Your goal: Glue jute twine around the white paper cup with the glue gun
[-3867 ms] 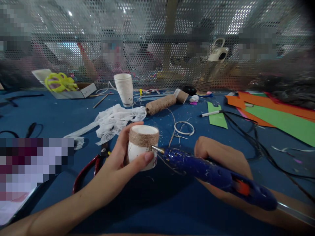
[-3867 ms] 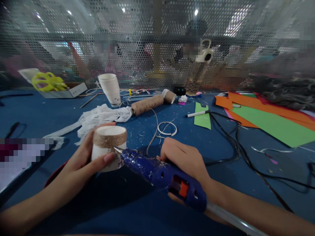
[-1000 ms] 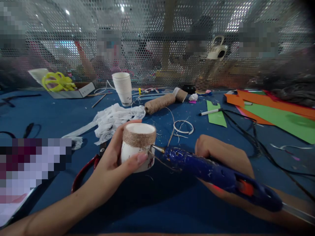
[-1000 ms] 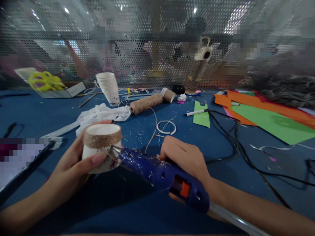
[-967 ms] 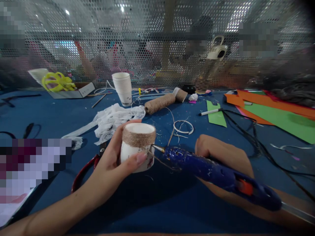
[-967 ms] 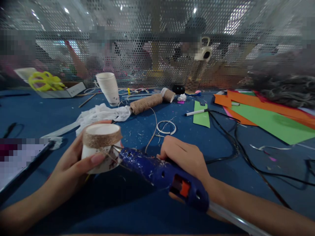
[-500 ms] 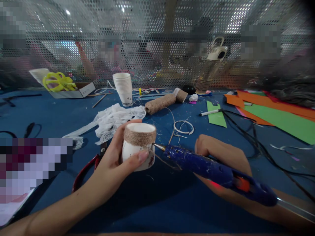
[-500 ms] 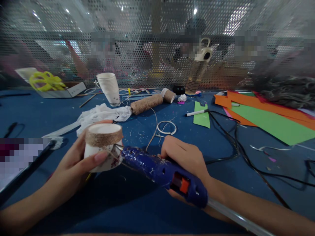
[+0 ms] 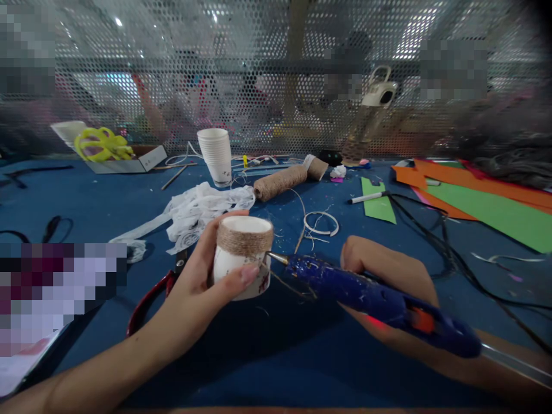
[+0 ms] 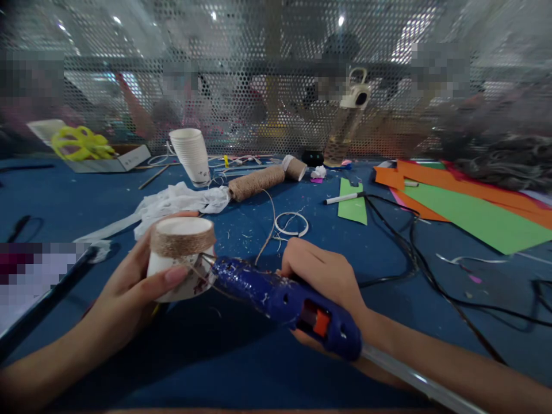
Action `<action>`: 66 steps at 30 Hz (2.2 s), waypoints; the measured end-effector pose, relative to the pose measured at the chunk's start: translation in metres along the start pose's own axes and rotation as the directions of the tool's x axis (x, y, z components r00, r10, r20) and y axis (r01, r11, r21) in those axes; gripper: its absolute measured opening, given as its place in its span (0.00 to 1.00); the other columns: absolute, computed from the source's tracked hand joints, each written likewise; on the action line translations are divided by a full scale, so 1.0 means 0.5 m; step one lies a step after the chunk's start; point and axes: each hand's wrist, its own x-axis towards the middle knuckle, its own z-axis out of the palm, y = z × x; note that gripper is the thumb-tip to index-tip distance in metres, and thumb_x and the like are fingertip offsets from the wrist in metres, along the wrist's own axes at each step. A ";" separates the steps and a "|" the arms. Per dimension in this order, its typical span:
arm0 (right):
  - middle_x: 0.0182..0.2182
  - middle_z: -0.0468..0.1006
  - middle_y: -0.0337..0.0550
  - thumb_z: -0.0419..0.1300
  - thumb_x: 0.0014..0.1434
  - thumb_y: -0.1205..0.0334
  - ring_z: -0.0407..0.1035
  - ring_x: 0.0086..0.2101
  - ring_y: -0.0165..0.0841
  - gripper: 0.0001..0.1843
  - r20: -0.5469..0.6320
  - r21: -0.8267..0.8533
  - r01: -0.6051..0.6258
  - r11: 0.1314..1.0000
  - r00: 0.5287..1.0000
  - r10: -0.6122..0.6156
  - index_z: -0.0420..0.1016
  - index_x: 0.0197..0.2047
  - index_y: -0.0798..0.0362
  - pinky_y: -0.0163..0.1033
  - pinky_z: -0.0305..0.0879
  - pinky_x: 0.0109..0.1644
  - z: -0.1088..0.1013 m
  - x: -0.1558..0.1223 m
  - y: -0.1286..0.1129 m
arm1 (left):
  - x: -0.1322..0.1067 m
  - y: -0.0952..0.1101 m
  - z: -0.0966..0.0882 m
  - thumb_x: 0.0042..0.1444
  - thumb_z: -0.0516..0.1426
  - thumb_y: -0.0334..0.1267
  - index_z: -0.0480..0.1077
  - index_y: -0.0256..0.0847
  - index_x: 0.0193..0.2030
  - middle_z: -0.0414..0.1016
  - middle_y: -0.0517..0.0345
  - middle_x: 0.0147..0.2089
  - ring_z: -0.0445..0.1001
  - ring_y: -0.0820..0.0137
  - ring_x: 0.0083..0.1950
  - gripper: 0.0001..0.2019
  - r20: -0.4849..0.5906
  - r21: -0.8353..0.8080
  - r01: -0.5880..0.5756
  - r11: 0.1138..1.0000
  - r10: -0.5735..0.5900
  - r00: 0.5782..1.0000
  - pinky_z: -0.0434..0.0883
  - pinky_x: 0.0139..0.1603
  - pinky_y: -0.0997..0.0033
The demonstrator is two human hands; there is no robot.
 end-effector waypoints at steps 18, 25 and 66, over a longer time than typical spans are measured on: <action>0.23 0.62 0.32 0.59 0.55 0.71 0.57 0.22 0.26 0.15 -0.009 0.035 -0.060 0.998 0.998 0.060 0.55 0.28 0.49 0.33 0.53 0.25 0.002 0.005 0.002 | -0.007 0.011 0.001 0.49 0.72 0.41 0.69 0.54 0.64 0.81 0.57 0.51 0.80 0.61 0.45 0.34 -0.020 -0.093 0.075 0.993 -0.077 0.997 0.78 0.43 0.69; 0.23 0.62 0.33 0.59 0.54 0.71 0.56 0.22 0.26 0.15 -0.005 0.028 -0.056 0.998 0.998 0.056 0.55 0.27 0.49 0.33 0.53 0.25 0.003 0.008 -0.002 | -0.008 0.011 0.002 0.48 0.72 0.43 0.70 0.53 0.64 0.80 0.57 0.52 0.80 0.61 0.46 0.35 -0.033 -0.074 0.080 0.994 -0.083 0.996 0.78 0.44 0.70; 0.24 0.65 0.34 0.61 0.58 0.67 0.59 0.23 0.28 0.14 -0.044 0.151 -0.117 0.982 0.991 0.124 0.59 0.27 0.48 0.36 0.56 0.26 0.005 0.013 -0.008 | 0.008 0.006 -0.006 0.53 0.70 0.44 0.68 0.51 0.66 0.80 0.57 0.52 0.78 0.63 0.47 0.34 -0.018 -0.013 0.083 0.996 -0.083 0.996 0.76 0.44 0.72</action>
